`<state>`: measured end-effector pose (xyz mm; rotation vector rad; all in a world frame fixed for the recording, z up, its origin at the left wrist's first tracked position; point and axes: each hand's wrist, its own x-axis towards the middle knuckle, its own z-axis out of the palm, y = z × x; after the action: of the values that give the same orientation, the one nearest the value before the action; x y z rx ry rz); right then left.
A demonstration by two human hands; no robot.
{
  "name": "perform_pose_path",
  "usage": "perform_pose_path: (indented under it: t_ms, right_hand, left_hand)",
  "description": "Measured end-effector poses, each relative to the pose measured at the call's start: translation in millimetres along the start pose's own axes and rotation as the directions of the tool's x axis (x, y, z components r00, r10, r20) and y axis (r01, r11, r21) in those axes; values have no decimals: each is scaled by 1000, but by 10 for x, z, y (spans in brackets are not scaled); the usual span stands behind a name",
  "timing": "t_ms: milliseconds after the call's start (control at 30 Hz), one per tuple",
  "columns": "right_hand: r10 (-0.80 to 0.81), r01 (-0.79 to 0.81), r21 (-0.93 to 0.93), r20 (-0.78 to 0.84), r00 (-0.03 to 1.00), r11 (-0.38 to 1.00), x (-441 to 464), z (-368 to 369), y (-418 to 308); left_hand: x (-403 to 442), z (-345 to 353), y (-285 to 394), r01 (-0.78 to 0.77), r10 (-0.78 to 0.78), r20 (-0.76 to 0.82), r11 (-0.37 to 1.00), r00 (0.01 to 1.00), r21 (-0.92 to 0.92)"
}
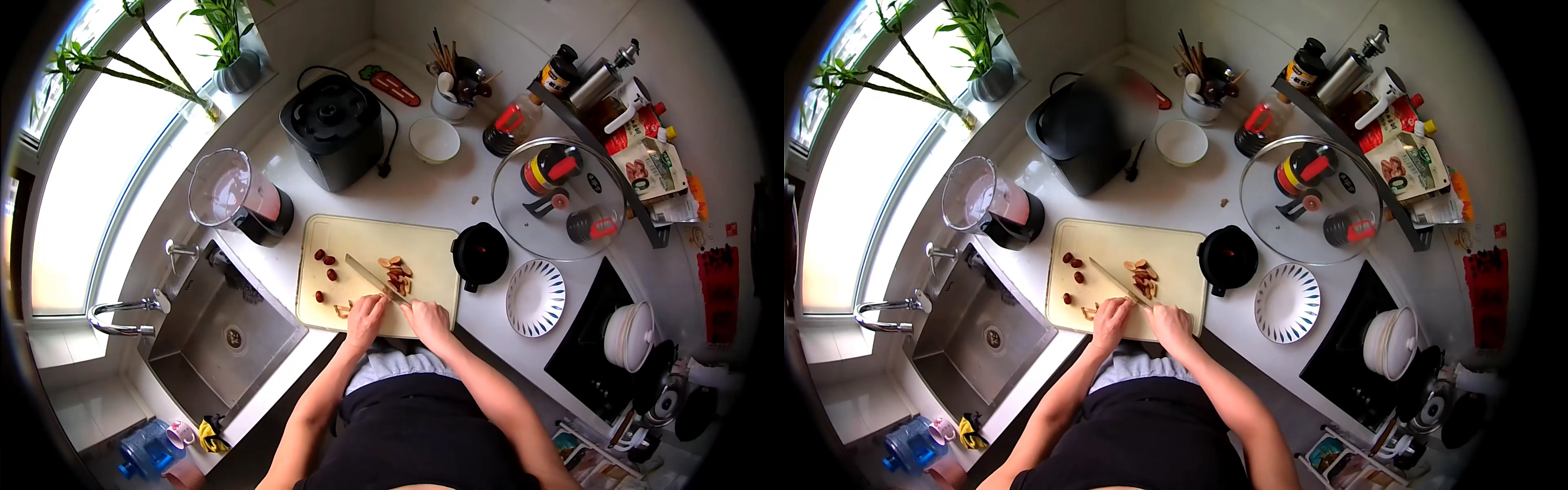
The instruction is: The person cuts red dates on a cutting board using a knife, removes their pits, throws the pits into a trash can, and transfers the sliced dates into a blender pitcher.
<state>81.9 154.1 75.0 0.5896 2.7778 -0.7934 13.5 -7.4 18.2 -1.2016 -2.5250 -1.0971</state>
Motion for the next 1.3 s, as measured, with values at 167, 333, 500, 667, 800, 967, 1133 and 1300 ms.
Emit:
perform_pose_path:
  t_ms: [167,333,500,667,800,967,1133,1300]
  right_hand:
    - [1,-1,55,-1,1000,998,-43,-146,-3]
    - [-5,4,13,41,999,1000,-261,-403,-13]
    - [-12,14,-31,66,998,999,-385,-429,-28]
    - [-31,33,-42,48,998,999,-379,-426,-76]
    - [-28,32,-48,81,996,998,-352,-440,-110]
    - [-15,22,-89,78,997,996,-253,-156,-95]
    - [-14,19,-82,62,998,996,-172,-35,-19]
    - [8,-13,116,44,999,993,-12,-34,59]
  left_hand:
    - [-32,-11,-17,34,-35,3,999,999,25]
    - [-85,7,-25,38,-38,-12,998,999,54]
    - [-83,-2,-37,19,-17,-25,997,1000,71]
    - [-61,-9,-54,-6,8,-34,998,999,63]
    - [-50,-15,-76,-16,17,-18,998,1000,57]
    - [-52,-31,-73,4,-3,-5,999,1000,45]
    - [-53,13,-88,-1,1,12,999,1000,53]
    - [-109,-9,-99,-14,10,61,997,998,74]
